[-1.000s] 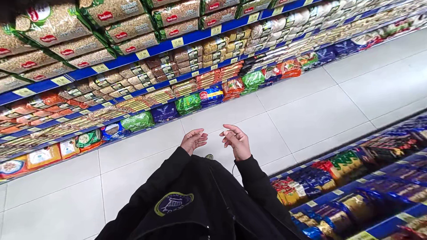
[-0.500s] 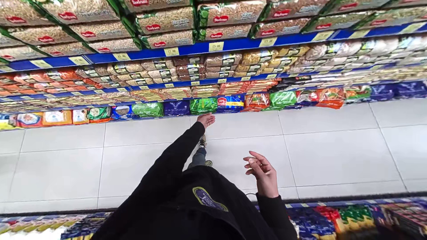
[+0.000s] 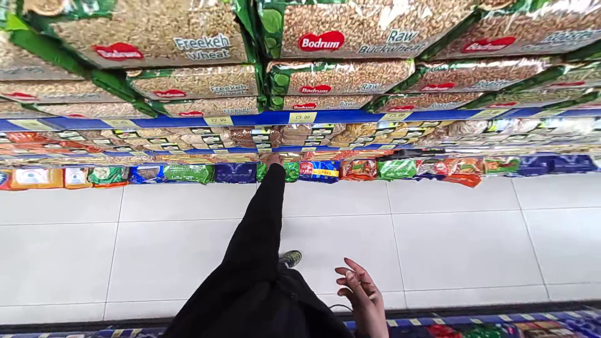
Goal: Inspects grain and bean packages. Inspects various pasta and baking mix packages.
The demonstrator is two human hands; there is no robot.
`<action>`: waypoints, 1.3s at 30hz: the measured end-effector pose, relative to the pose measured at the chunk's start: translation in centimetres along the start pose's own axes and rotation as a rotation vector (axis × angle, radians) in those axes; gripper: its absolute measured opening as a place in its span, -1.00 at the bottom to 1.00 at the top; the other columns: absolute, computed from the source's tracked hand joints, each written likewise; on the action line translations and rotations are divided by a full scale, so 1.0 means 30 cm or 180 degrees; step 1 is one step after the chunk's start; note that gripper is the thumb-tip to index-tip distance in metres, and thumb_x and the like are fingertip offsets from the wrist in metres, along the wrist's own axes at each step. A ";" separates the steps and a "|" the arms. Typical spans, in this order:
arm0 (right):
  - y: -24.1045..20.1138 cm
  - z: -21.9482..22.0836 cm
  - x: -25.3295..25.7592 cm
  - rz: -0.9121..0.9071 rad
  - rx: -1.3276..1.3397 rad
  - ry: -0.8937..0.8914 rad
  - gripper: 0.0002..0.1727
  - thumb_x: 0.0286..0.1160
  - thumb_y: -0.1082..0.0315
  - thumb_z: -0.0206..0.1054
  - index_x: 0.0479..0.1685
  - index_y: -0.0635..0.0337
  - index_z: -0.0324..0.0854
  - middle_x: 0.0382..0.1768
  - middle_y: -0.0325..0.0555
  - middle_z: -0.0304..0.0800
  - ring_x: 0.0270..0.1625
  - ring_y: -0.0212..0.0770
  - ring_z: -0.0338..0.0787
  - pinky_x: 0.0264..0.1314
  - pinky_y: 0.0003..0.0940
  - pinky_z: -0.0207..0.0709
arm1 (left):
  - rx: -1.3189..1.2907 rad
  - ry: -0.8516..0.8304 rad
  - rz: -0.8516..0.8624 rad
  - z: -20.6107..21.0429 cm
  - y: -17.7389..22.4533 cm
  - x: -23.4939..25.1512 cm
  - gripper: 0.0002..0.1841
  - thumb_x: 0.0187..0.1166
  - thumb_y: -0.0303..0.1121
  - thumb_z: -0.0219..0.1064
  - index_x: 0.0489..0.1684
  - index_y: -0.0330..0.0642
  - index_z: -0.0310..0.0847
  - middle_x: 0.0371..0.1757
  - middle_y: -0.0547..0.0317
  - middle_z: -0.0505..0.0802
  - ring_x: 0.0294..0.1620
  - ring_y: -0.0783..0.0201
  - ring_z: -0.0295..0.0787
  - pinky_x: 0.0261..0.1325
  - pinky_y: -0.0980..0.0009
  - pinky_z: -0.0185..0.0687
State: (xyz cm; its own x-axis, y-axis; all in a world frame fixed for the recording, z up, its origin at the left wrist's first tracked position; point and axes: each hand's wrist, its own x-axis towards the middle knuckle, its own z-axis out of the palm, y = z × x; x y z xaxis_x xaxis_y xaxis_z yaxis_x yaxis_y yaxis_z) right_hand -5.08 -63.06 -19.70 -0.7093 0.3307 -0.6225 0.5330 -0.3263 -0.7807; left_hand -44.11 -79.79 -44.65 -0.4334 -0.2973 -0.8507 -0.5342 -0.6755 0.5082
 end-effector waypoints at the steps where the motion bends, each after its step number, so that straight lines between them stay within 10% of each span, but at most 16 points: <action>1: 0.002 0.001 0.007 0.0045 0.0001 -0.0006 -0.57 0.65 0.44 0.12 0.46 0.35 0.48 -0.07 0.09 0.91 -0.23 -0.11 0.92 -0.35 -0.29 0.81 | -0.0055 0.0091 -0.0007 0.016 -0.004 0.016 -0.47 0.80 -0.32 0.15 0.69 -0.37 0.20 0.51 -0.33 0.57 0.37 -0.07 0.67 0.28 0.07 0.68; 11: 0.018 -0.012 0.065 0.0362 -0.0125 0.0205 -0.52 0.68 0.46 0.09 0.58 0.35 0.36 -0.05 0.08 0.90 -0.20 -0.11 0.92 -0.32 -0.27 0.81 | -0.0027 -0.0043 0.0299 0.129 -0.034 0.070 -0.56 0.86 -0.43 0.01 0.69 -0.31 0.23 0.55 -0.27 0.53 0.33 -0.03 0.60 0.30 0.09 0.61; 17: 0.067 0.002 0.084 0.0551 -0.0214 0.0142 -0.52 0.70 0.46 0.08 0.59 0.37 0.33 -0.05 0.09 0.90 -0.19 -0.10 0.93 -0.28 -0.26 0.83 | 0.2534 -0.0338 0.1051 0.102 -0.046 0.151 -0.45 0.76 -0.48 0.16 0.72 -0.49 0.18 0.74 -0.29 0.37 0.82 0.00 0.19 0.85 0.23 0.01; 26: 0.100 0.017 0.100 0.0585 -0.0326 0.0180 -0.51 0.69 0.38 0.15 0.57 0.36 0.37 -0.05 0.12 0.89 -0.20 -0.06 0.93 -0.32 -0.24 0.82 | -0.0399 -0.0116 0.0935 0.131 -0.068 0.086 -0.42 0.69 -0.60 0.19 0.71 -0.40 0.13 0.62 -0.37 0.44 0.54 -0.11 0.45 0.49 -0.04 0.49; 32: 0.151 -0.009 0.114 0.0617 -0.0307 0.0097 -0.49 0.68 0.36 0.15 0.59 0.34 0.35 -0.02 0.12 0.89 -0.17 -0.06 0.94 -0.29 -0.23 0.83 | -0.1107 -0.0448 0.0318 0.075 -0.056 0.107 -0.61 0.74 -0.58 0.03 0.52 -0.30 0.18 0.12 -0.08 0.57 -0.08 0.20 0.57 -0.01 0.33 0.64; 39: 0.184 -0.015 0.120 0.0739 -0.0144 0.0000 -0.49 0.71 0.29 0.12 0.58 0.32 0.37 0.01 0.12 0.89 -0.15 -0.07 0.93 -0.28 -0.26 0.82 | -0.1353 -0.0667 -0.0051 -0.037 -0.103 0.115 -0.45 0.74 -0.44 0.18 0.70 -0.24 0.12 0.58 -0.21 0.47 0.43 -0.02 0.53 0.44 0.02 0.54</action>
State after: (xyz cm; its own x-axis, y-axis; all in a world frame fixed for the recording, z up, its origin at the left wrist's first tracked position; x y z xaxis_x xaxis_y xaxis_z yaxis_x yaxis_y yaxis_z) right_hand -4.47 -63.28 -26.27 -0.5653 0.2515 -0.7856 0.7020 -0.3535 -0.6182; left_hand -43.14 -79.49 -49.29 -0.5879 -0.1715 -0.7905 -0.2167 -0.9082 0.3582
